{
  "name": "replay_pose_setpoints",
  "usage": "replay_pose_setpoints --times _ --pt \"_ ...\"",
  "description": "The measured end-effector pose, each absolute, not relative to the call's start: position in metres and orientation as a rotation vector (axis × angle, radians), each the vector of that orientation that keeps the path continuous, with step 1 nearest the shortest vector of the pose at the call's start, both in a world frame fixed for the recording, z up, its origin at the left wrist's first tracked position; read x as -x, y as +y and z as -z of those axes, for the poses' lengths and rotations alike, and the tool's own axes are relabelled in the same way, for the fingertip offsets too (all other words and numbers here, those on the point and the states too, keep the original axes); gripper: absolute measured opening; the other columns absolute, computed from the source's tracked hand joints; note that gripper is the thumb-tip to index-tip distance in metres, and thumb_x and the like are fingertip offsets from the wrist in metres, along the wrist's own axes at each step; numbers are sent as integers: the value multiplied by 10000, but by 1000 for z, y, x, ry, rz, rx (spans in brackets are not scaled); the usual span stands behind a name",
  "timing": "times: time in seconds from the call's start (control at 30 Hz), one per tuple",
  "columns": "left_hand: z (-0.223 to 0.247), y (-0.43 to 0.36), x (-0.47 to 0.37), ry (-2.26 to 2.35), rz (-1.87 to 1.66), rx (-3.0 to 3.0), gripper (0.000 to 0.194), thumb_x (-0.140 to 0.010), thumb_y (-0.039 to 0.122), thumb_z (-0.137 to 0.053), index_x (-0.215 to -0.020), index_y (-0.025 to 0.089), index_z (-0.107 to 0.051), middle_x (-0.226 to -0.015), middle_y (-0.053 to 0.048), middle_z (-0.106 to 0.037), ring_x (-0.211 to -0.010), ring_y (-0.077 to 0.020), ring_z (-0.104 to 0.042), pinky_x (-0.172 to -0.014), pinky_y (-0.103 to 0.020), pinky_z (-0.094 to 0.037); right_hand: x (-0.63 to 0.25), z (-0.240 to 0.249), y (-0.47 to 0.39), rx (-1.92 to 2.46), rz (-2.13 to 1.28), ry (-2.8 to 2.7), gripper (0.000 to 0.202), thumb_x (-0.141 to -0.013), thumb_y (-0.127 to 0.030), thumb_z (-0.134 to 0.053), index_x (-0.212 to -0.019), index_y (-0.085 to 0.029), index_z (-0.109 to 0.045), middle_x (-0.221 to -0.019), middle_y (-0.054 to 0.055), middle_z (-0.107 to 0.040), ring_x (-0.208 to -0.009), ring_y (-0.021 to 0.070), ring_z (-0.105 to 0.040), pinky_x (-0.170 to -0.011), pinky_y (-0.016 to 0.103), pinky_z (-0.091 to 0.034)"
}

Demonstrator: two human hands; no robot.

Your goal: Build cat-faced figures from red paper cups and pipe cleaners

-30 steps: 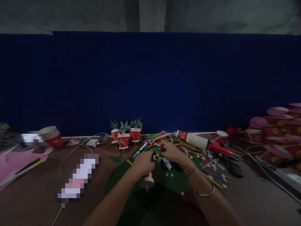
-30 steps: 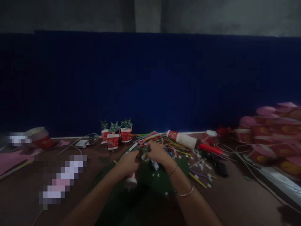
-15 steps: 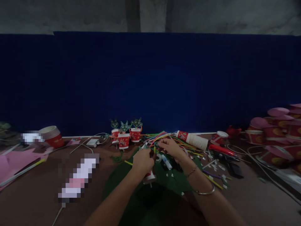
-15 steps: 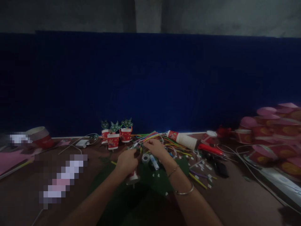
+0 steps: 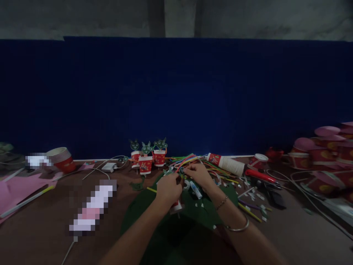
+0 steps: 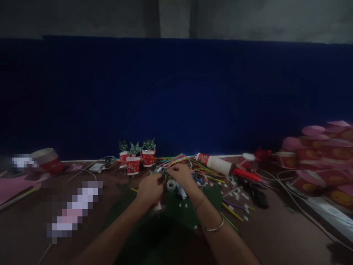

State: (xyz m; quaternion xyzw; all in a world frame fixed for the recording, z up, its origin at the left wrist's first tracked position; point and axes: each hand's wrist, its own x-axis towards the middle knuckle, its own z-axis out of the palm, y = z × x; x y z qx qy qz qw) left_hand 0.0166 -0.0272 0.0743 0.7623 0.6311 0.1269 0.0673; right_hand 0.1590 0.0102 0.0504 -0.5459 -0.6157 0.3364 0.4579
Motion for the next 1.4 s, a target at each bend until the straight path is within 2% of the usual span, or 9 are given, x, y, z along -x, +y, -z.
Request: replay_pose_setpoints --times 0.33,0.57,0.77,1.0,1.4 --pt "-70 -30 -15 1870 -358 -2427 161 -797 252 -443 -819 202 -595 -845 -64 -688 -849 -233 -634 -656 -298 -410 -158 -54 8 1351 -715 -1618 159 -651 -294 -623 -688 -152 -685 -637 34 -662 -610 165 -575 -549 243 -408" --pt "-66 -29 -15 1868 -407 -2464 155 -795 229 -445 -829 203 -594 -826 -59 -683 -836 -229 -630 -660 -299 -406 -158 -52 8 1354 -735 -1623 187 -661 -314 -616 -709 -150 -691 -610 22 -642 -568 145 -547 -511 227 -378" --pt "-69 -31 -17 1832 -417 -2496 212 -847 273 -398 -881 203 -595 -860 -60 -674 -849 -221 -619 -682 -308 -406 -162 -52 9 1342 -807 -1695 233 -671 -348 -609 -554 -146 -620 -483 -16 -546 -499 115 -480 -474 213 -329" --pt "-70 -36 -19 1746 -416 -2574 182 -843 227 -430 -890 185 -600 -912 -71 -658 -900 -208 -589 -748 -298 -400 -168 -47 14 1250 -821 -1737 179 -653 -299 -609 -552 -152 -590 -502 -23 -525 -497 105 -449 -473 210 -318" --pt "-66 -34 -18 1640 -465 -2661 186 -841 189 -407 -871 174 -590 -886 -84 -644 -895 -218 -577 -758 -311 -401 -168 -45 14 1238 -687 -1794 242 -657 -286 -585 -481 -174 -461 -475 -44 -435 -488 93 -392 -464 208 -282"
